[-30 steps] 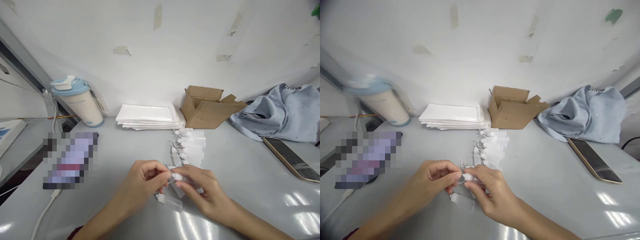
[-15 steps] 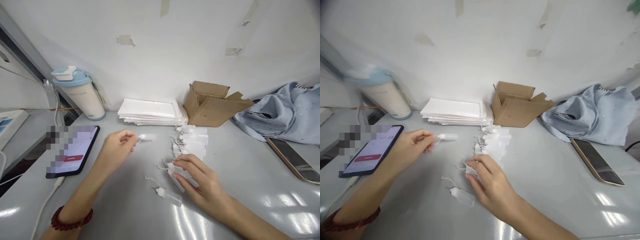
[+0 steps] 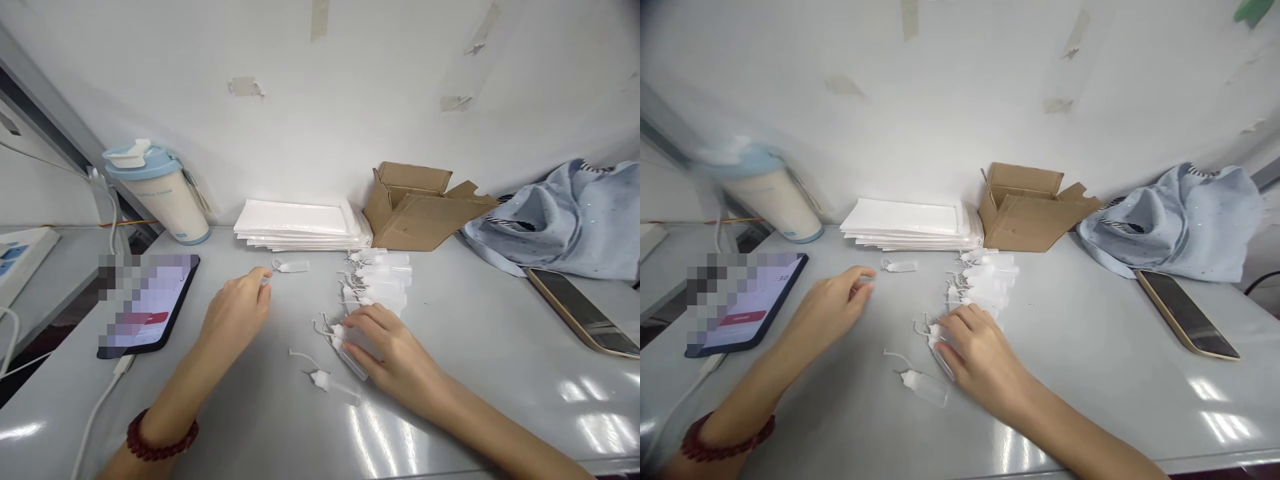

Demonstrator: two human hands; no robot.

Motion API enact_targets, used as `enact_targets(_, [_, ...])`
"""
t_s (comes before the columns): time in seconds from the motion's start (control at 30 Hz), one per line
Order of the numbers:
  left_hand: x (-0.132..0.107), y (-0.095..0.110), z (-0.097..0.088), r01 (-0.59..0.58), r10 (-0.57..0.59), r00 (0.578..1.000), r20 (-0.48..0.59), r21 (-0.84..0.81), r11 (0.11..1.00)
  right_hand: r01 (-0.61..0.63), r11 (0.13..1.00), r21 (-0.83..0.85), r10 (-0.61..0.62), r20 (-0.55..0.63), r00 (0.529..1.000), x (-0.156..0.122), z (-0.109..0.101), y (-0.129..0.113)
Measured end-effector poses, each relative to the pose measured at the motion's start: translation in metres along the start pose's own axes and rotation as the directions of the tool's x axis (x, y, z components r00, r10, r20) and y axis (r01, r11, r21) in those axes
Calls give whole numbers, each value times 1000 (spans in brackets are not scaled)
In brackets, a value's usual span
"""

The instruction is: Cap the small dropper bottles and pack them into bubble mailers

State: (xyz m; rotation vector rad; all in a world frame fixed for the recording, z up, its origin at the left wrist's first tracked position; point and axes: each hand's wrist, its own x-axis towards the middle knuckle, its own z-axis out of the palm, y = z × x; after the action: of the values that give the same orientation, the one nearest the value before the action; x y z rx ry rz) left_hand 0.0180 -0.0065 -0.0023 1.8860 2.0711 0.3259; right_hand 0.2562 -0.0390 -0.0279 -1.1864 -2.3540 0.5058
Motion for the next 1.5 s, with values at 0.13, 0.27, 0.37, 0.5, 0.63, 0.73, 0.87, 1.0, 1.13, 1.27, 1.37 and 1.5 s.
enact_targets(0.13, [-3,8,7,-68,69,997,43,-3,998,-20,1000,-8,20,-30,999,0,2,0])
enact_targets(0.27, [-7,15,15,-151,149,984,96,14,988,-7,1000,-2,7,-45,999,1,3,0])
enact_targets(0.37, [-12,17,19,-226,238,958,159,-91,970,-15,1000,5,15,-50,999,0,3,1])
enact_targets(0.5, [-16,16,21,-253,330,907,262,-290,923,-39,998,47,42,-67,997,-1,2,2])
enact_targets(0.63, [-17,16,23,-260,361,889,280,-340,904,-49,995,83,54,-59,997,-1,1,2])
enact_targets(0.73, [-17,17,24,-271,369,883,292,-326,906,-44,996,79,46,-34,998,-1,2,2])
enact_targets(0.87, [-17,19,26,-333,385,881,275,-219,917,-32,999,42,33,-9,999,0,2,2])
enact_targets(1.0, [-18,20,29,-397,413,873,258,-115,911,-35,999,39,35,-21,999,1,1,1])
enact_targets(1.13, [-21,19,30,-400,407,876,258,-82,913,-22,1000,20,22,-10,1000,2,1,1])
enact_targets(1.27, [-22,18,28,-381,414,879,237,-173,908,-26,999,25,26,-1,1000,3,0,1])
enact_targets(1.37, [-22,20,22,-269,366,890,272,-336,903,-26,999,26,26,6,1000,3,-1,1])
enact_targets(1.5, [-22,25,15,-28,246,915,321,-557,830,2,1000,5,-2,11,1000,3,-1,1])
